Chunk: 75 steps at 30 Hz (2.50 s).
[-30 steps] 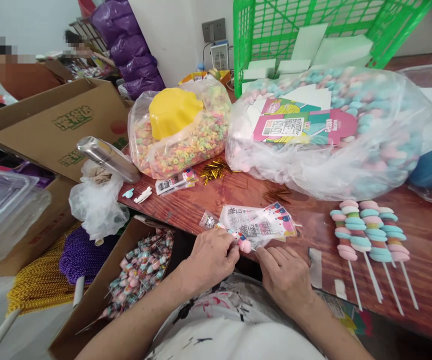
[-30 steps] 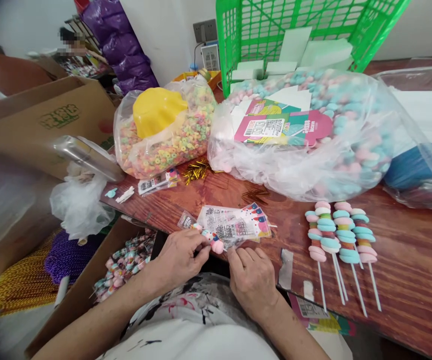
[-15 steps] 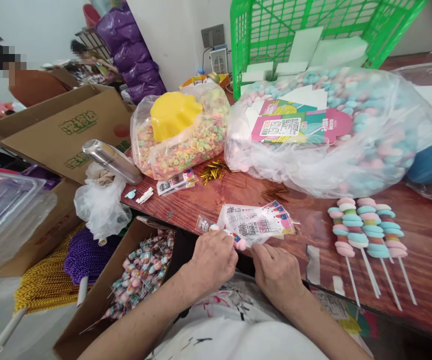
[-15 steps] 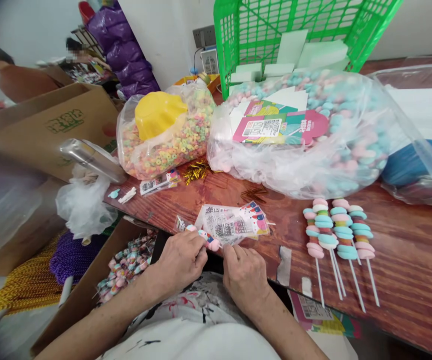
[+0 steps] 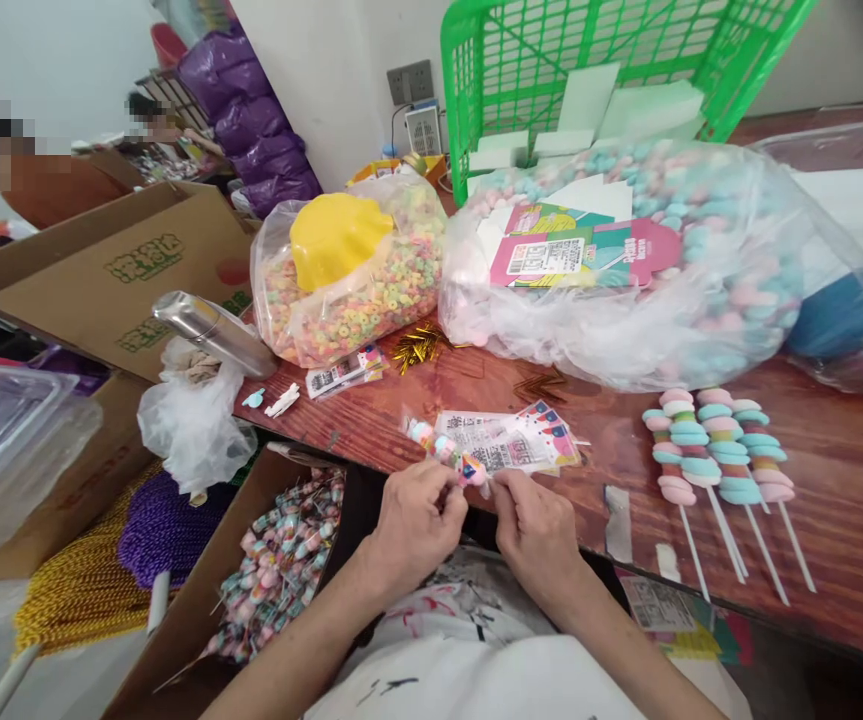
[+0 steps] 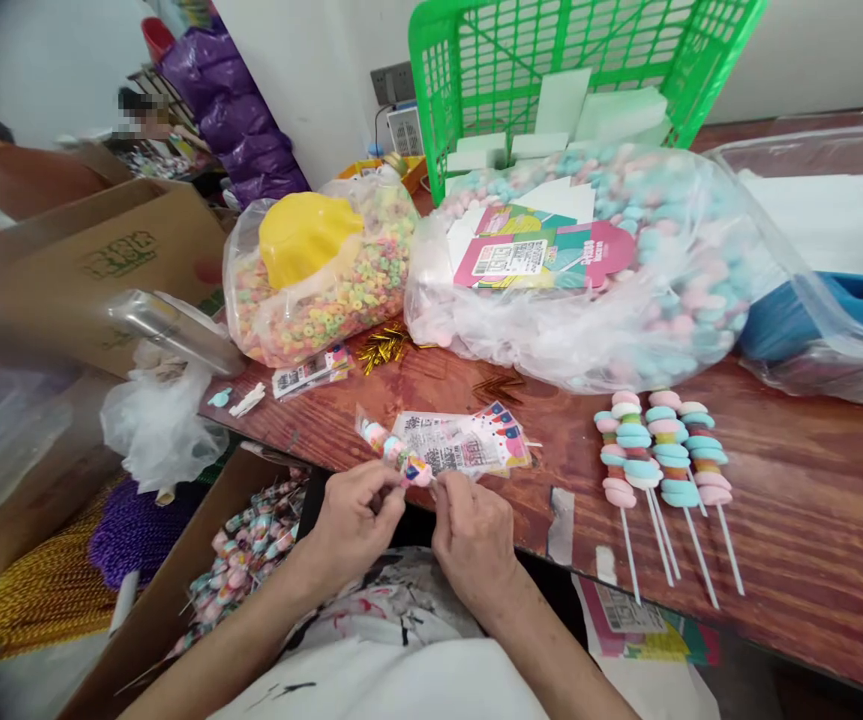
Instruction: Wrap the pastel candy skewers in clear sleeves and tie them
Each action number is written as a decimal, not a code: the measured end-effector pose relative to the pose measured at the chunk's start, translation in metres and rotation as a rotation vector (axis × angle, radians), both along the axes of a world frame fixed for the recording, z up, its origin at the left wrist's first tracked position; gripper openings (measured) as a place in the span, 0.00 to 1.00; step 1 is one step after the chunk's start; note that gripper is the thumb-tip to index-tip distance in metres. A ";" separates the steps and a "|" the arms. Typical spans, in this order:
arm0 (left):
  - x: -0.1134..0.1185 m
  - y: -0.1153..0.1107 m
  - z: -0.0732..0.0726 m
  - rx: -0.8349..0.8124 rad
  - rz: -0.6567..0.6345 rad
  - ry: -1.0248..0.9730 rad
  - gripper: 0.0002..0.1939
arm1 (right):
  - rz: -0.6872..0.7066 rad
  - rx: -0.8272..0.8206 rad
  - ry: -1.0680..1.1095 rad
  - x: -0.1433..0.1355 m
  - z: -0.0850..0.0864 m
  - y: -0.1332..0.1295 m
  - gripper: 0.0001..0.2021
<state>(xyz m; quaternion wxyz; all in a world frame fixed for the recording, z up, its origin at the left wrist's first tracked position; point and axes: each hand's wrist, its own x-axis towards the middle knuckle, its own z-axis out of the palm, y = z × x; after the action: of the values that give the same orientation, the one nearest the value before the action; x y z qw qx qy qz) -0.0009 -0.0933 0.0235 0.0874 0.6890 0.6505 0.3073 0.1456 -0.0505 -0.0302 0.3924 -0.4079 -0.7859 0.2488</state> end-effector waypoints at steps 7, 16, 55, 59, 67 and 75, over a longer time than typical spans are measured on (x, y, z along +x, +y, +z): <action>0.002 0.007 -0.008 0.040 0.007 -0.194 0.09 | 0.037 -0.311 0.295 -0.007 0.020 -0.001 0.10; 0.009 0.005 -0.018 0.006 -0.056 -0.375 0.11 | 0.182 -0.705 0.710 -0.013 0.027 -0.003 0.08; -0.025 0.032 0.020 -0.723 -0.320 -0.356 0.14 | 0.320 0.465 -0.221 0.065 0.035 0.040 0.15; -0.013 0.029 0.016 -0.626 -0.238 -0.111 0.11 | 0.212 0.368 -0.209 0.047 0.042 0.036 0.08; -0.003 0.023 0.012 -0.579 -0.176 0.165 0.14 | 0.186 0.276 -0.285 0.027 0.041 0.033 0.05; 0.004 0.020 0.012 -0.544 -0.135 0.180 0.20 | 0.172 0.202 -0.217 0.023 0.032 0.027 0.07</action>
<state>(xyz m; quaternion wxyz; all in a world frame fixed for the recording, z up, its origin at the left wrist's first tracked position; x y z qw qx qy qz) 0.0029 -0.0729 0.0350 0.2309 0.7064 0.6670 0.0529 0.1685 -0.0237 0.0020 0.3216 -0.3221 -0.8767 0.1555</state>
